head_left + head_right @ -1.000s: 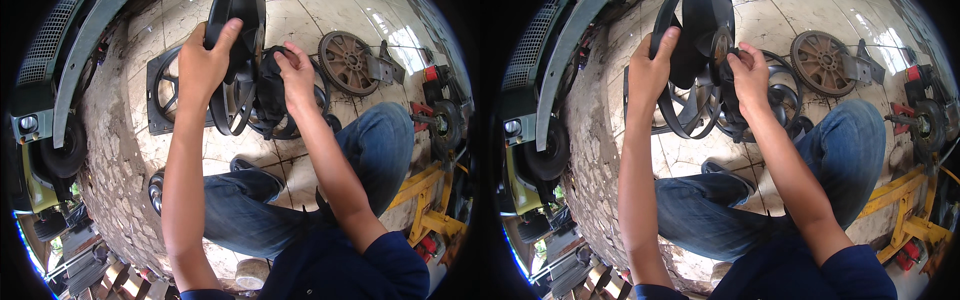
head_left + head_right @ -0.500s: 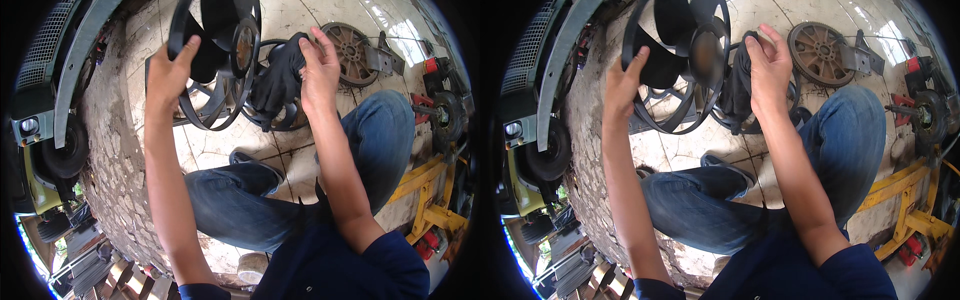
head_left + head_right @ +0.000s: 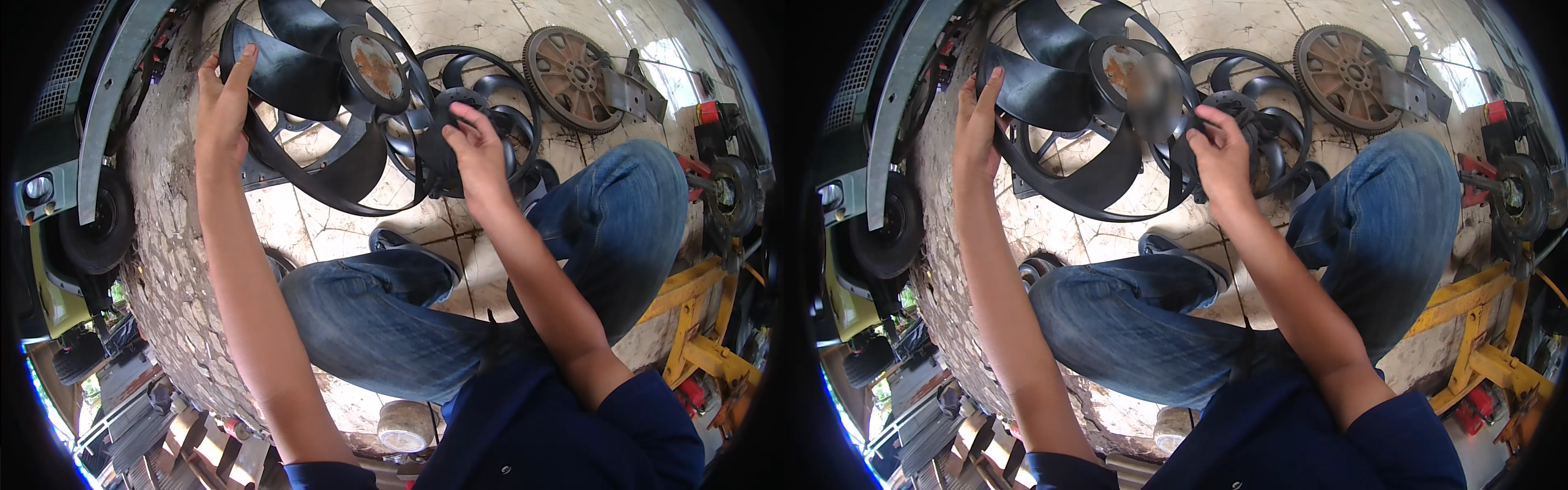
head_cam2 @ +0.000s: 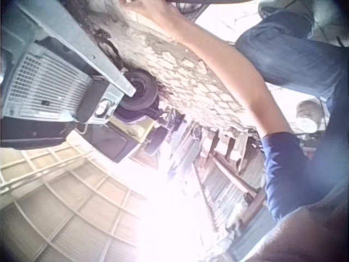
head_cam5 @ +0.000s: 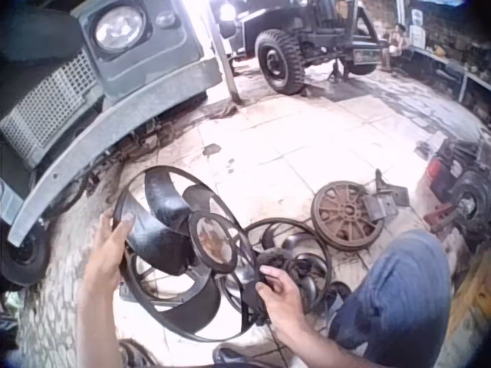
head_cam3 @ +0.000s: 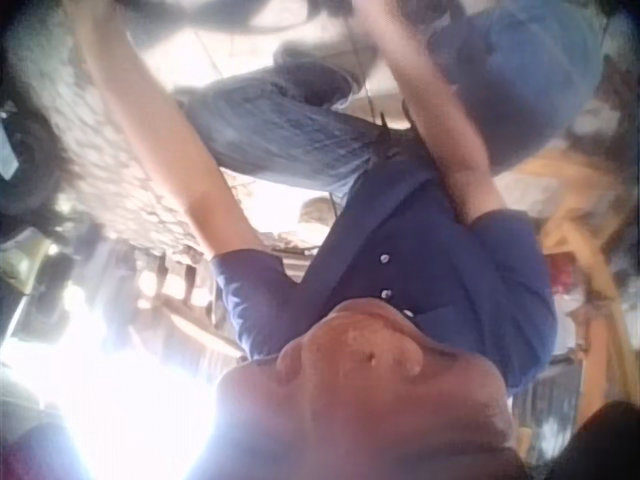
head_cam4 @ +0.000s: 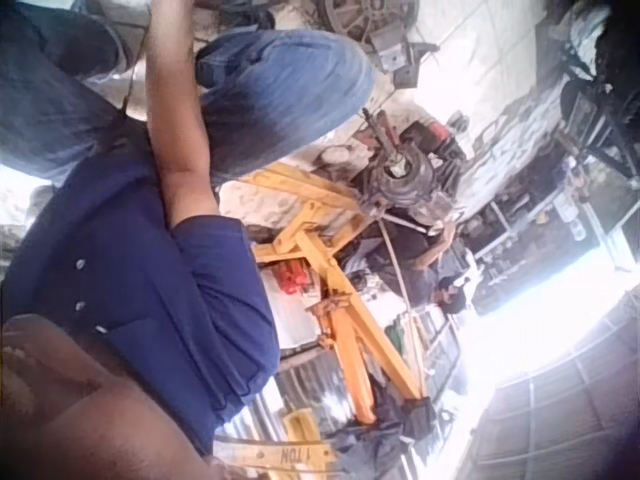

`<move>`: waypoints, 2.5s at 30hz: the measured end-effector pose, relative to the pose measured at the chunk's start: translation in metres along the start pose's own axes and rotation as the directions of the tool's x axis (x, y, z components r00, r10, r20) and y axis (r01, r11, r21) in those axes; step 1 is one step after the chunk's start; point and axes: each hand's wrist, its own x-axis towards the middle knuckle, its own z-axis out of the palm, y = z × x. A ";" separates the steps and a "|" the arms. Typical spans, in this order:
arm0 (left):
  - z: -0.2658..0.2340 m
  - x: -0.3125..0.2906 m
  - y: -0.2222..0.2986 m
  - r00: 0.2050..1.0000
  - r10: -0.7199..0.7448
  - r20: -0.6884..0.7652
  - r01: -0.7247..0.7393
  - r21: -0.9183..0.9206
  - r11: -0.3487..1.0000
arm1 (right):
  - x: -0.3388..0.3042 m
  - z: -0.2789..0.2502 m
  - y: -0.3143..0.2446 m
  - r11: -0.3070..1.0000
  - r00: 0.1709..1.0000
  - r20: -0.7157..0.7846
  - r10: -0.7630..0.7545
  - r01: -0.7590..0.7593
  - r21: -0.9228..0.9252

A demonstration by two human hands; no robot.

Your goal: The person sits on the floor and wipes a black plastic fan with a cloth, rotating it to clean different blades and surfaces. The fan is handled repeatedly, turned over, and wiped on multiple sides.

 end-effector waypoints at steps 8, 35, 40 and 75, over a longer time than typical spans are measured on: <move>0.001 -0.001 -0.012 0.994 -0.107 0.000 0.107 -0.067 0.992 | -0.040 0.016 0.034 0.716 0.779 0.559 -0.284 0.560 -0.417; 0.037 -0.029 0.035 0.955 0.059 0.289 0.022 -0.267 0.963 | -0.010 0.035 -0.003 0.958 0.976 0.194 0.095 -0.143 0.249; 0.056 -0.035 0.038 0.966 0.039 0.256 0.027 -0.249 0.968 | 0.010 -0.001 0.024 0.694 0.890 0.078 0.450 -0.403 0.597; 0.039 -0.031 0.037 0.943 -0.088 0.321 0.187 -0.293 0.938 | 0.003 0.114 -0.050 0.123 0.350 0.656 -0.669 0.922 -0.367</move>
